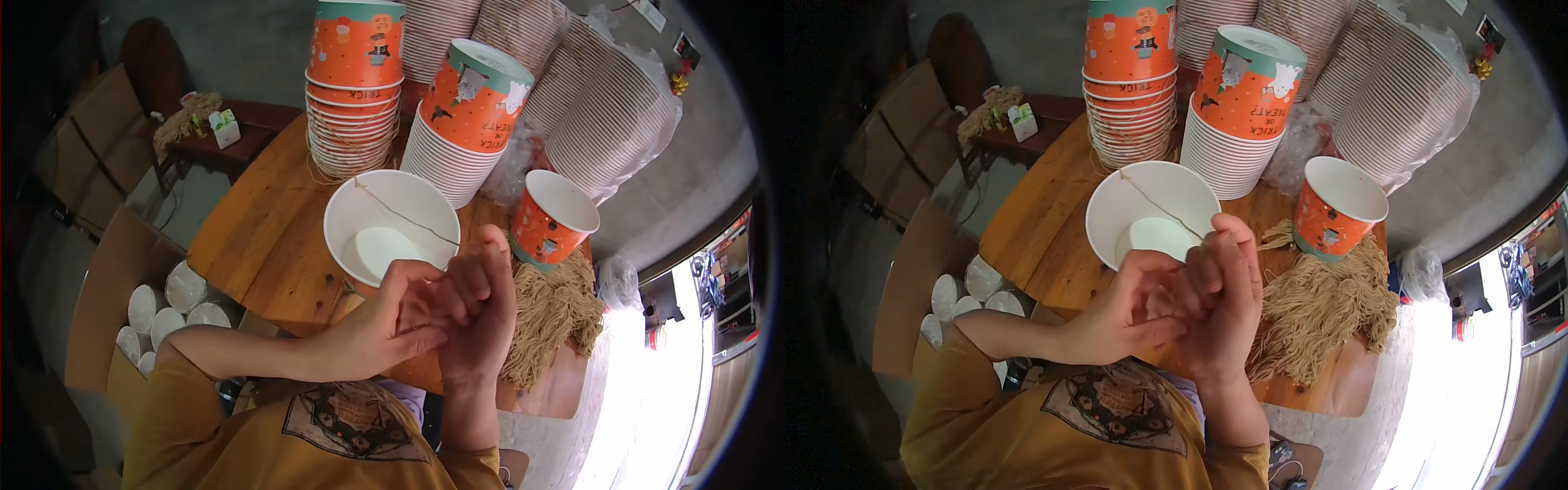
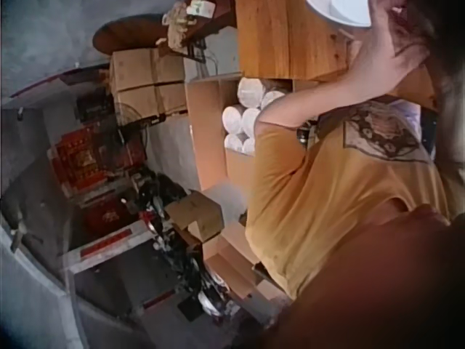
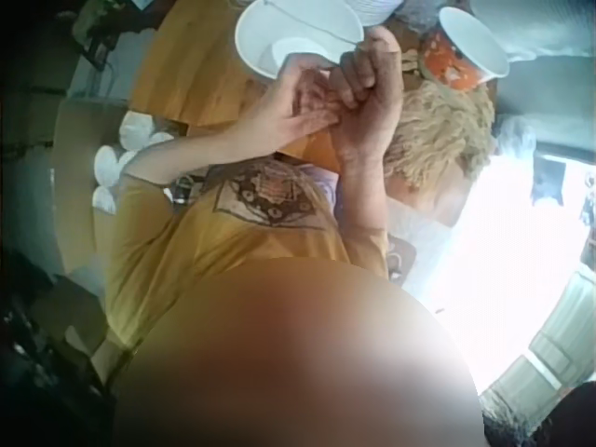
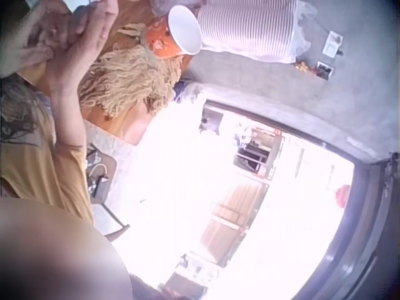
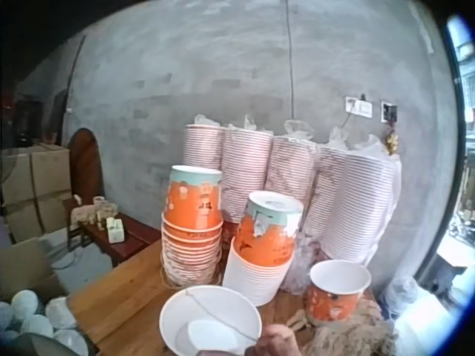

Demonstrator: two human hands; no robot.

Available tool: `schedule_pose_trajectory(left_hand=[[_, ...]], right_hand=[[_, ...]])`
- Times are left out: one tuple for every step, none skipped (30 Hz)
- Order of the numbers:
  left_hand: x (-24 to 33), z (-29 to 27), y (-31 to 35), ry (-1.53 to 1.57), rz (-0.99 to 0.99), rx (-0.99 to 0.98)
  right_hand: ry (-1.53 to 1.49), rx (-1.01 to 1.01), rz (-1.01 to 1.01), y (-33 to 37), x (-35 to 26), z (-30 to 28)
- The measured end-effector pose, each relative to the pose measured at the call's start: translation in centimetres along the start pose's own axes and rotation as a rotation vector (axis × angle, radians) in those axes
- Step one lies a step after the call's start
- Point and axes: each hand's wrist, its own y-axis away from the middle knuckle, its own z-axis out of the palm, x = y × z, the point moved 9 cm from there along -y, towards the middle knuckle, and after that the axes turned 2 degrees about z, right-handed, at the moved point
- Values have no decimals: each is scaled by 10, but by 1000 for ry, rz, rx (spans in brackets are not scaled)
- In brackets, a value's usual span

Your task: Assembling paper bowls by threading and securing elastic strings through pre-punched holes.

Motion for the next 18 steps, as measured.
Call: schedule_pose_trajectory(left_hand=[[-10, 6, 2, 133, -161, -22], [-11, 6, 4, 107, -250, -23], [-12, 4, 4, 106, -250, -22], [-16, 5, 5, 29, -272, -67], [-21, 7, 7, -45, -296, -114], [-20, 6, 9, -44, -299, -117], [-19, 2, 11, -101, -304, -97], [-18, -2, 13, -158, -309, -78], [-19, -4, 14, -159, -311, -84], [-16, -7, 11, -208, -239, -87], [-12, -9, 8, -255, -166, -91], [-10, -10, 6, -253, -167, -99], [-7, -12, 2, -329, -166, -104], [-5, -13, -2, -405, -165, -110], [0, -10, -8, -464, -109, -114], [0, -12, -12, -466, -117, -113], [4, -11, -16, -508, -89, -118], [10, -8, -20, -547, -57, -132]], right_hand=[[74, 43, -62, -1, -6, -6], [58, 54, -67, -3, -10, -12], [42, 65, -71, -5, -15, -20], [49, 56, -97, -7, -22, -27], [80, 96, -123, -9, -30, -39], [111, 137, -149, -10, -37, -50], [143, 165, -175, -13, -44, -57], [140, 168, -179, -13, -47, -65], [264, 176, -161, -14, -49, -72], [388, 185, -144, -14, -50, -78], [497, 205, -136, -12, -50, -83], [795, 211, -219, -13, -57, -86], [1091, 212, -300, -15, -60, -89], [1810, 134, -731, -2, -66, -57], [1809, 143, -733, 5, -67, -62], [1627, 59, -631, 7, -58, -53], [1445, -19, -533, 12, -49, -41], [1238, -49, -241, 18, -34, -47]])
